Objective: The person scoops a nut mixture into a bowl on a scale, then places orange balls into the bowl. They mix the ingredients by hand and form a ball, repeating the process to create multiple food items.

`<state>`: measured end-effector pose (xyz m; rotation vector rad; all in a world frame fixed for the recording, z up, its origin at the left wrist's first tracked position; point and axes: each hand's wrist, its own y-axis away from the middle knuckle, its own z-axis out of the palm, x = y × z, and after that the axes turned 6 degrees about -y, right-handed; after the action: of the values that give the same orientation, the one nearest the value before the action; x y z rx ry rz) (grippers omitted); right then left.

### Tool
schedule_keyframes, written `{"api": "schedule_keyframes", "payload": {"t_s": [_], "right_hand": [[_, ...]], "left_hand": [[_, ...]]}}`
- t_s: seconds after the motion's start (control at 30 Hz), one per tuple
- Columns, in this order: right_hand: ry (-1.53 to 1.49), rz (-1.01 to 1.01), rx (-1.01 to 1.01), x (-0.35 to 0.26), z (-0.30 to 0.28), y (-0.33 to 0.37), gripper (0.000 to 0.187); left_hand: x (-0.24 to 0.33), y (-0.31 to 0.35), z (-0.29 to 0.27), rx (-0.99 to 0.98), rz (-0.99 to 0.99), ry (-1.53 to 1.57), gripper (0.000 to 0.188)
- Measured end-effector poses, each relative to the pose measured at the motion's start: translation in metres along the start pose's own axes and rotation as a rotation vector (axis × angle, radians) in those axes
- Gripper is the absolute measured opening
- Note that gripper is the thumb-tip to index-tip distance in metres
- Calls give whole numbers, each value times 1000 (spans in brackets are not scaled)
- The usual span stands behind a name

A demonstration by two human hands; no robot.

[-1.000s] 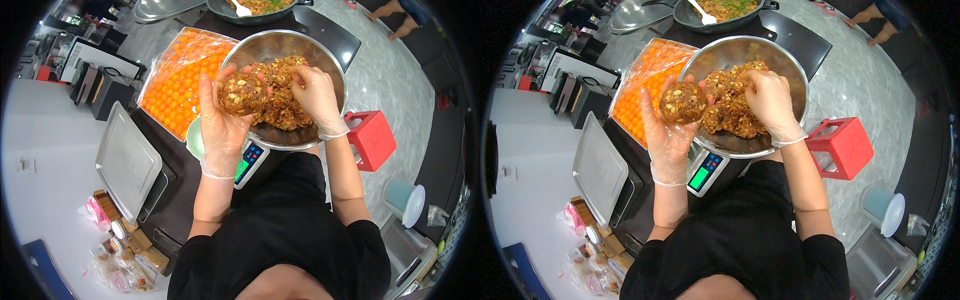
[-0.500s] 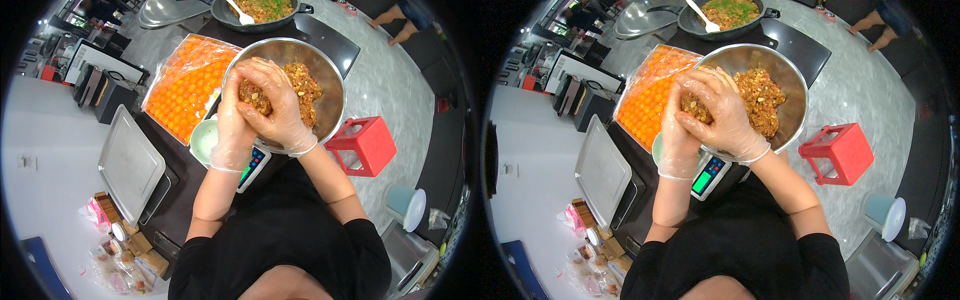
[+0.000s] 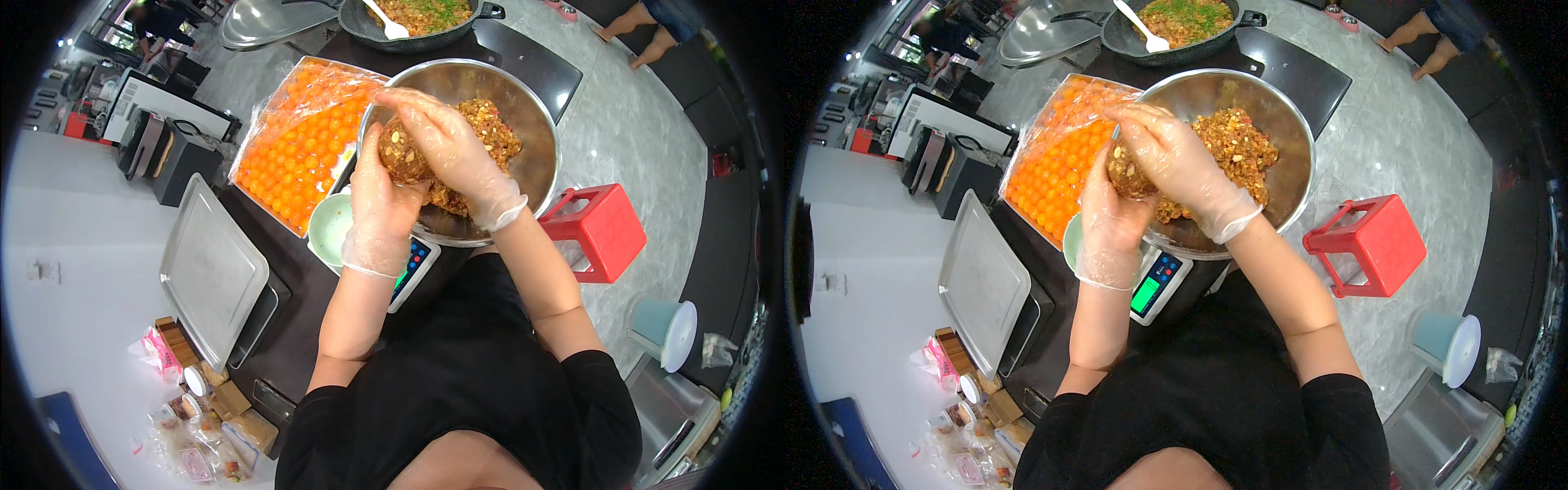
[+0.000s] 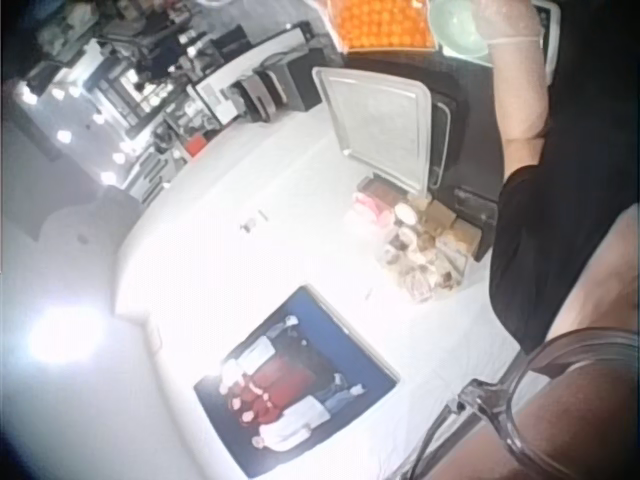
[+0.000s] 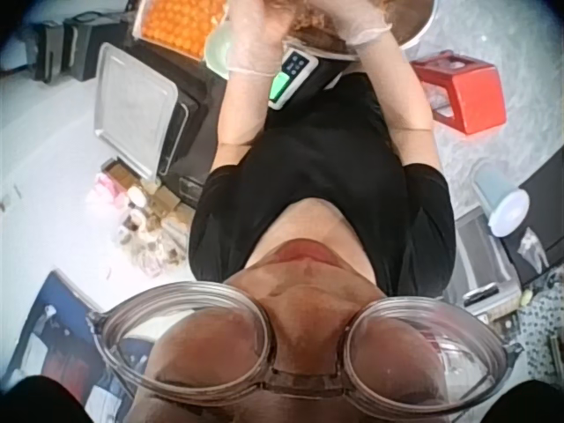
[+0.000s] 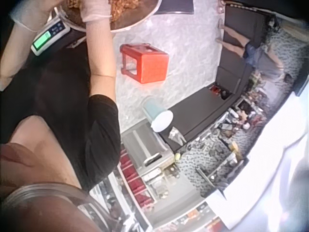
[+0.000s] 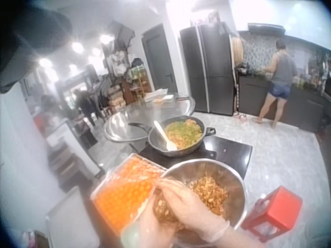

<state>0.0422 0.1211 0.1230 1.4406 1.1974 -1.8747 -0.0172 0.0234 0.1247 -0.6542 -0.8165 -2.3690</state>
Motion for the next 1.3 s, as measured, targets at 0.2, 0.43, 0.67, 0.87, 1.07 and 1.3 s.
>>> {"api": "schedule_keyframes", "payload": {"t_s": [0.2,0.43,0.67,0.87,1.07,1.3], "right_hand": [[-274,29,249,1,-36,7,36],[-61,230,181,15,-59,37,31],[52,256,213,19,-77,45,28],[127,244,266,27,-88,50,28],[397,292,119,32,-93,63,28],[524,324,83,39,-91,79,29]], "left_hand": [[53,25,-54,-190,318,-413,43],[58,43,-109,-108,505,-1834,38],[61,47,-128,-101,530,-1781,31],[87,73,-117,136,509,-1584,28],[86,80,-114,150,528,-1631,29],[81,77,-114,113,497,-1694,32]]}}
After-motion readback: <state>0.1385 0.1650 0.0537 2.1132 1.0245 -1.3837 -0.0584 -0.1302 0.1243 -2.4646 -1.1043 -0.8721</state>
